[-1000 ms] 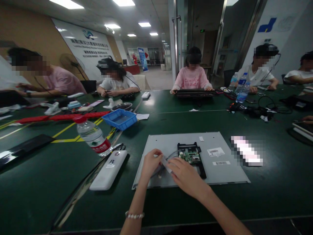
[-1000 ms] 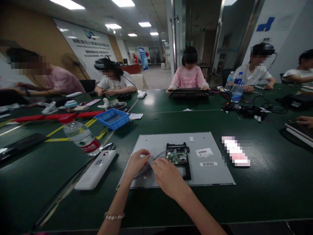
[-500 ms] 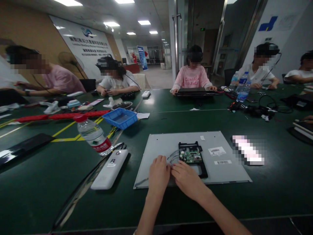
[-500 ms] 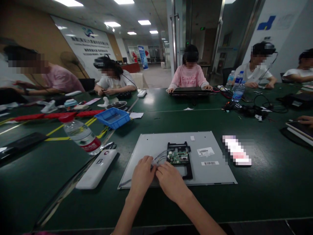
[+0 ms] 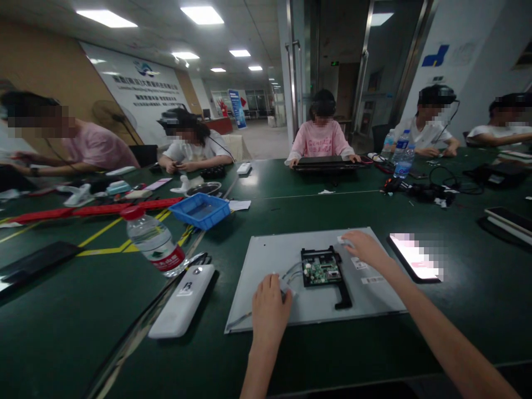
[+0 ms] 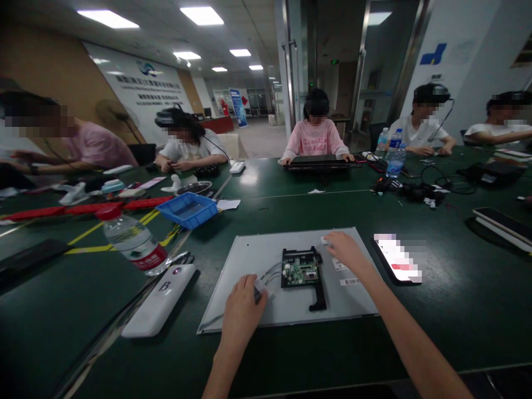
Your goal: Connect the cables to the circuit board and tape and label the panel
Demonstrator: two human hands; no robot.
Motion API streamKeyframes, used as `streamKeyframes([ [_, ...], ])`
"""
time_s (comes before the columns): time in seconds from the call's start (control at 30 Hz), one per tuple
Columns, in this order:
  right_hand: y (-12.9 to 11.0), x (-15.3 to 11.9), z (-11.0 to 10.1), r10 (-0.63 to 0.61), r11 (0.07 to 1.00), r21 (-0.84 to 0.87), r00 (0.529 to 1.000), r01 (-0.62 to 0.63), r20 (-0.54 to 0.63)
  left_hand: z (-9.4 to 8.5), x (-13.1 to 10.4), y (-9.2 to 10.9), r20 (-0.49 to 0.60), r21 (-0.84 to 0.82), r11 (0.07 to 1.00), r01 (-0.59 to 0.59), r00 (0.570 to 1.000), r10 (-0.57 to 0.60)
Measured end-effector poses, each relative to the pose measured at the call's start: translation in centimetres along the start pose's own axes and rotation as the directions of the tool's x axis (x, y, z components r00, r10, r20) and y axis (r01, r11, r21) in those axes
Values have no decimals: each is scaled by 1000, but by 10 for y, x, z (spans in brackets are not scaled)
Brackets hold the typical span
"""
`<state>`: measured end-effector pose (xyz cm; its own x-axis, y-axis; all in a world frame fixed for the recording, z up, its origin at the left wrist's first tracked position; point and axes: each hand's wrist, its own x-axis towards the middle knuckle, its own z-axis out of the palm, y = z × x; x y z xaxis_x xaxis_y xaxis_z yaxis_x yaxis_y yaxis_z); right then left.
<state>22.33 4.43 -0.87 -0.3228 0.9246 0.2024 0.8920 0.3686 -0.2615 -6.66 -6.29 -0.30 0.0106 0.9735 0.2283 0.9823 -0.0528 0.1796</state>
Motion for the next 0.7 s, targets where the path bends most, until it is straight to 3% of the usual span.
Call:
streamKeyframes([
  [0.13, 5, 14, 7, -29, 993, -114, 997, 37, 71, -2, -1, -1, -5, -82, 997, 11, 1000, -12],
  [0.23, 0, 17, 9, -7, 988, -154, 999, 13, 37, -9, 3, -1, -52, -147, 989, -19, 999, 12],
  [0.43, -18, 23, 10, 9, 992, -128, 997, -20, -80, -25, 50, 19, -174, -240, 955, -177, 975, 137],
  [0.53, -27, 26, 14, 42, 994, -100, 997, -47, -57, -20, 81, 36, -83, -250, 913, -323, 946, 313],
  [0.63, -31, 27, 20, 47, 997, -66, 999, -49, -27, -6, 100, 43, 67, -291, 830, -476, 855, 514],
  [0.7, -30, 26, 22, 15, 999, -37, 1000, -16, -24, 3, 105, 39, 161, -339, 789, -513, 794, 586],
])
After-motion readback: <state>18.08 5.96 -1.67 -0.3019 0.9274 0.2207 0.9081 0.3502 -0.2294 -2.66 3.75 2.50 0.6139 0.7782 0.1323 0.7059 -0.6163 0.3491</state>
